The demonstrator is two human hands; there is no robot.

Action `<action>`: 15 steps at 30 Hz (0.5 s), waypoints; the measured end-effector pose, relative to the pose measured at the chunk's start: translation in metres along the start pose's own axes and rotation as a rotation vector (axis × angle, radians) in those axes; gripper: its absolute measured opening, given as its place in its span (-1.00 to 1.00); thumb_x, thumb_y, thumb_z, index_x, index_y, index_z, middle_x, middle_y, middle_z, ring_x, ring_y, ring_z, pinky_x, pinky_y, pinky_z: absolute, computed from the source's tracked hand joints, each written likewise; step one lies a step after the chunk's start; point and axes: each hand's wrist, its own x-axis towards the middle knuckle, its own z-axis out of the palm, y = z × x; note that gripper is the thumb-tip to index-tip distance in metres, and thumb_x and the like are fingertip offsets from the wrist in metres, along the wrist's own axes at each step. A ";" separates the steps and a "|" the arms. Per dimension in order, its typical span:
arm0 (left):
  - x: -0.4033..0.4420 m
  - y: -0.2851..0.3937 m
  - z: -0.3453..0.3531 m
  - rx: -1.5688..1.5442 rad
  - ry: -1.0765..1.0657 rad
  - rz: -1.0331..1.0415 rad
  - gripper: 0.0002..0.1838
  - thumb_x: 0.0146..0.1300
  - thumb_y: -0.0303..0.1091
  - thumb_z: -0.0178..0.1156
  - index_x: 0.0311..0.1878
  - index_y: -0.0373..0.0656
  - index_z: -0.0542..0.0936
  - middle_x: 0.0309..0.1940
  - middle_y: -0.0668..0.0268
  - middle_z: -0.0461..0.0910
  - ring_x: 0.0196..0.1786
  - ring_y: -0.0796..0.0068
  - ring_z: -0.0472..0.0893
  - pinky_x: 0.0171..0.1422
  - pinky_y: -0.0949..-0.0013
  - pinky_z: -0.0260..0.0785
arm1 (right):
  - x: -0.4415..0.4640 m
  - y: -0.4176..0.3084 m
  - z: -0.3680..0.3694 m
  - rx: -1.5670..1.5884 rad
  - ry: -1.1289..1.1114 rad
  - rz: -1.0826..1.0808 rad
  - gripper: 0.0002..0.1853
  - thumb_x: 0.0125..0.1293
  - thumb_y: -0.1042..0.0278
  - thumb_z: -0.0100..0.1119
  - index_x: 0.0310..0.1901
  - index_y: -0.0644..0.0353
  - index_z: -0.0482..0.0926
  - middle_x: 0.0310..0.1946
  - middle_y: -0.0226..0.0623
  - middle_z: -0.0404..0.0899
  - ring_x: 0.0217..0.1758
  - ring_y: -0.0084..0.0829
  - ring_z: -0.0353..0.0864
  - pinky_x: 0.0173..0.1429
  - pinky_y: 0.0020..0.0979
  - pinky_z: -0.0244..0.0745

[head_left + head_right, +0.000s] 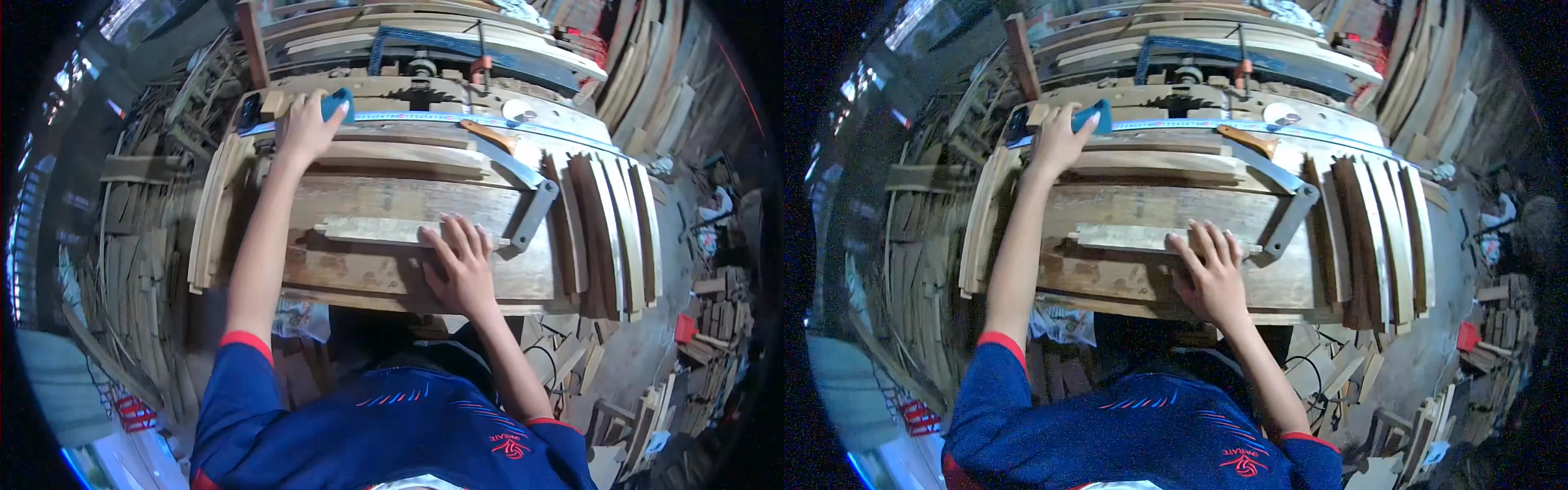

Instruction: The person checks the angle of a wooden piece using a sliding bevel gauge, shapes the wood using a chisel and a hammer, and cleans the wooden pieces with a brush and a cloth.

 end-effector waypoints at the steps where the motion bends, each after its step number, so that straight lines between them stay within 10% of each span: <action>1: 0.019 -0.004 0.021 0.078 0.041 -0.022 -0.39 0.33 0.16 0.33 0.14 -0.21 0.64 0.08 -0.09 0.67 0.16 -0.11 0.66 0.21 -0.02 0.51 | -0.001 0.000 0.000 0.003 0.003 0.004 -0.34 0.26 0.17 0.35 0.43 -0.15 0.49 0.47 -0.11 0.40 0.55 -0.02 0.32 0.63 0.09 0.07; 7: 0.059 -0.017 0.049 0.239 -0.234 -0.101 -0.55 0.25 0.02 0.44 0.02 -0.13 0.73 0.05 -0.03 0.73 0.15 -0.10 0.71 0.21 -0.09 0.57 | -0.002 0.001 -0.001 0.035 0.036 0.019 -0.37 0.24 0.21 0.35 0.38 -0.13 0.52 0.45 -0.13 0.40 0.54 -0.04 0.31 0.62 0.10 0.09; 15: 0.039 -0.030 -0.035 -0.061 0.286 0.029 -0.71 0.37 -0.13 0.33 0.02 -0.08 0.76 -0.19 -0.05 0.76 -0.07 -0.12 0.74 0.02 0.02 0.59 | -0.003 0.001 -0.005 0.030 0.015 0.014 -0.35 0.25 0.18 0.34 0.41 -0.13 0.49 0.46 -0.14 0.38 0.55 -0.05 0.30 0.64 0.09 0.06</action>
